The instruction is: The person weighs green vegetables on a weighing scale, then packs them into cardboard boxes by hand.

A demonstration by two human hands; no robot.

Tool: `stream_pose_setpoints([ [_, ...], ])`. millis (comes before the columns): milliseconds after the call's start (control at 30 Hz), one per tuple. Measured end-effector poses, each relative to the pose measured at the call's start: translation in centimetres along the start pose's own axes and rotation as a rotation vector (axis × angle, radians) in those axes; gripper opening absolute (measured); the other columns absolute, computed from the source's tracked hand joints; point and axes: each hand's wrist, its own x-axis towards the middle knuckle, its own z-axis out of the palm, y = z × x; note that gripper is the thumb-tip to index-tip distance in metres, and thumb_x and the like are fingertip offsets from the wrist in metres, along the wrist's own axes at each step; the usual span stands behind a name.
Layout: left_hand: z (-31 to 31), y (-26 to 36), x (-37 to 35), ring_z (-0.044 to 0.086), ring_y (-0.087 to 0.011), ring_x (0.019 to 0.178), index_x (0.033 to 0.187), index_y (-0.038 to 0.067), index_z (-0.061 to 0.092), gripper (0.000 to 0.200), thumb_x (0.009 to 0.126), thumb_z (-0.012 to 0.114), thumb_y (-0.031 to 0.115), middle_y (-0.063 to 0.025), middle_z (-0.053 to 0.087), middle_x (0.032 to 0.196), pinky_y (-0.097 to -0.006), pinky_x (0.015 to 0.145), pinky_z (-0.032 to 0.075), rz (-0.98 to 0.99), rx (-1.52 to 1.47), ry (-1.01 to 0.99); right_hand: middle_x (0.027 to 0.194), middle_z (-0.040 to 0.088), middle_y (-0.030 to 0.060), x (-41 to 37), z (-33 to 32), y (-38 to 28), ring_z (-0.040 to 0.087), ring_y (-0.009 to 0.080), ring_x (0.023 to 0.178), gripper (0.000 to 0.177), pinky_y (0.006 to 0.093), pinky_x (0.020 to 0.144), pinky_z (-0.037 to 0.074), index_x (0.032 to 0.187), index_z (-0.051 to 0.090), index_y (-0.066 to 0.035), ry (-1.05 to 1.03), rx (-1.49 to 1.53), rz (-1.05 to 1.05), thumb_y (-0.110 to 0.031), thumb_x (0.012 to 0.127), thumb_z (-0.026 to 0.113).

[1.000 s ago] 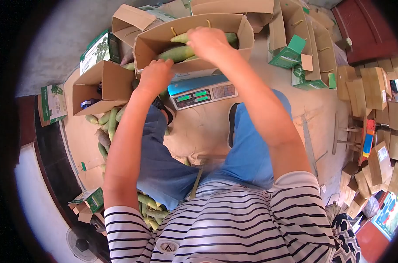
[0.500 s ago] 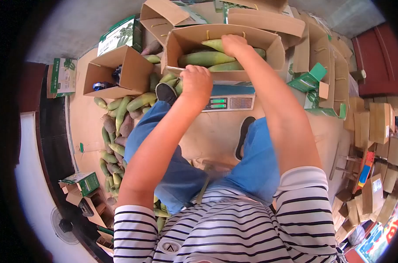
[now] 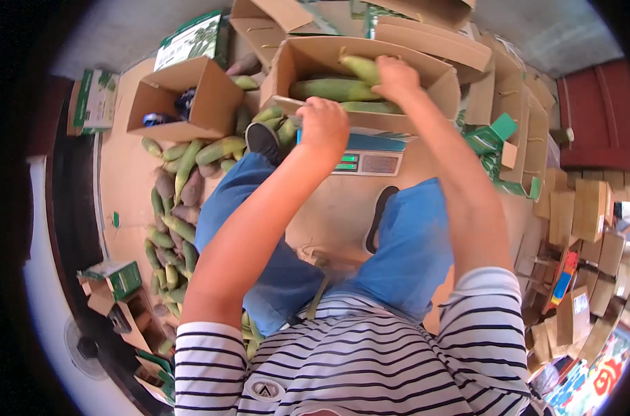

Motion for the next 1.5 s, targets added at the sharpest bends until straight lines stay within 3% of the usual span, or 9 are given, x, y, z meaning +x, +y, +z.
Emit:
stream_pose_setpoints([
  [133, -0.4, 0.7, 0.0, 0.05, -0.0361, 0.105, 0.114, 0.002, 0.056, 0.038, 0.084, 0.049, 0.026, -0.0169, 0.057, 0.11, -0.0521, 0.076, 0.042, -0.012, 0.015, -0.04, 0.104, 0.062, 0.0184, -2.0, -4.9, 2.0, 0.059, 0.0327, 0.096, 0.066, 0.0405, 0.083, 0.046, 0.115, 0.052, -0.004, 0.113, 0.241, 0.233, -0.046, 0.067, 0.072],
  [300, -1.3, 0.0, -0.2, 0.043, -0.0428, 0.115, 0.12, 0.0, 0.052, 0.046, 0.082, 0.053, 0.026, -0.0228, 0.05, 0.122, -0.0571, 0.083, 0.039, 0.096, -0.026, -0.198, 0.095, 0.064, 0.0119, -3.1, -12.0, -2.4, 0.06, 0.0167, 0.089, 0.053, 0.0291, 0.081, 0.046, 0.103, 0.058, 0.003, 0.481, 0.864, -0.097, -0.037, 0.072, 0.074],
  [467, -2.3, -0.1, -0.2, 0.044, -0.0444, 0.114, 0.121, -0.001, 0.053, 0.048, 0.081, 0.054, 0.026, -0.0239, 0.048, 0.124, -0.0579, 0.084, 0.038, 0.139, -0.064, -0.232, 0.099, 0.063, 0.0098, -2.6, -14.5, -12.5, 0.06, 0.0205, 0.093, 0.031, 0.0313, 0.081, 0.048, 0.107, 0.057, 0.002, -0.004, 1.739, -0.283, -0.021, 0.086, 0.059],
  [533, -1.2, 0.9, 0.0, 0.045, -0.0426, 0.113, 0.12, 0.002, 0.054, 0.046, 0.081, 0.054, 0.025, -0.0212, 0.049, 0.126, -0.0566, 0.083, 0.039, 0.028, -0.021, -0.138, 0.108, 0.058, 0.0175, -5.1, -16.5, -17.8, 0.056, 0.0289, 0.101, 0.055, 0.0375, 0.085, 0.047, 0.115, 0.051, 0.007, -0.328, 1.531, -0.219, -0.038, 0.085, 0.059],
  [733, -2.1, -2.3, 0.2, 0.056, -0.0265, 0.102, 0.107, 0.01, 0.061, 0.031, 0.078, 0.06, 0.019, -0.0096, 0.06, 0.109, -0.045, 0.078, 0.044, 0.159, -0.198, -0.142, 0.109, 0.056, 0.0228, -3.8, -13.6, -12.9, 0.054, 0.0346, 0.102, 0.043, 0.0399, 0.084, 0.044, 0.115, 0.051, 0.0, 0.363, 0.446, -0.581, -0.026, 0.081, 0.056],
  [833, -1.4, -2.8, 0.5, 0.058, -0.0238, 0.098, 0.103, 0.007, 0.061, 0.027, 0.077, 0.06, 0.015, -0.0089, 0.061, 0.101, -0.0401, 0.076, 0.045, 0.161, -0.251, -0.033, 0.104, 0.057, 0.021, -4.8, -13.0, -6.5, 0.054, 0.0366, 0.099, 0.035, 0.0402, 0.085, 0.043, 0.11, 0.055, -0.003, 0.222, 0.263, -0.345, -0.026, 0.084, 0.054],
  [1000, -1.2, -2.4, 0.7, 0.059, -0.024, 0.092, 0.099, 0.008, 0.061, 0.023, 0.076, 0.059, 0.012, -0.0076, 0.062, 0.095, -0.0394, 0.074, 0.045, 0.201, -0.256, 0.059, 0.1, 0.064, 0.0121, -4.7, -7.7, 4.9, 0.061, 0.0216, 0.093, 0.028, 0.0321, 0.081, 0.048, 0.107, 0.058, -0.002, 0.177, 0.363, -0.156, -0.022, 0.088, 0.056],
  [1333, -1.0, -3.6, 2.9, 0.059, -0.031, 0.091, 0.09, 0.005, 0.058, 0.017, 0.079, 0.059, 0.018, -0.0137, 0.061, 0.093, -0.0427, 0.074, 0.049, 0.279, -0.367, -0.044, 0.113, 0.057, 0.0154, -7.0, -0.6, 9.9, 0.055, 0.0334, 0.103, 0.039, 0.0449, 0.085, 0.046, 0.112, 0.057, -0.009, 0.395, 0.073, 0.076, -0.032, 0.08, 0.057],
  [1500, 1.3, -9.2, 3.8, 0.054, -0.0355, 0.096, 0.102, 0.003, 0.051, 0.033, 0.079, 0.063, 0.024, -0.0187, 0.056, 0.1, -0.0439, 0.079, 0.046, 0.067, -0.317, 0.298, 0.109, 0.055, 0.018, -10.0, -0.6, 8.5, 0.055, 0.0329, 0.099, 0.048, 0.0422, 0.081, 0.047, 0.116, 0.044, -0.002, 0.31, 0.216, 0.481, -0.025, 0.077, 0.061],
])
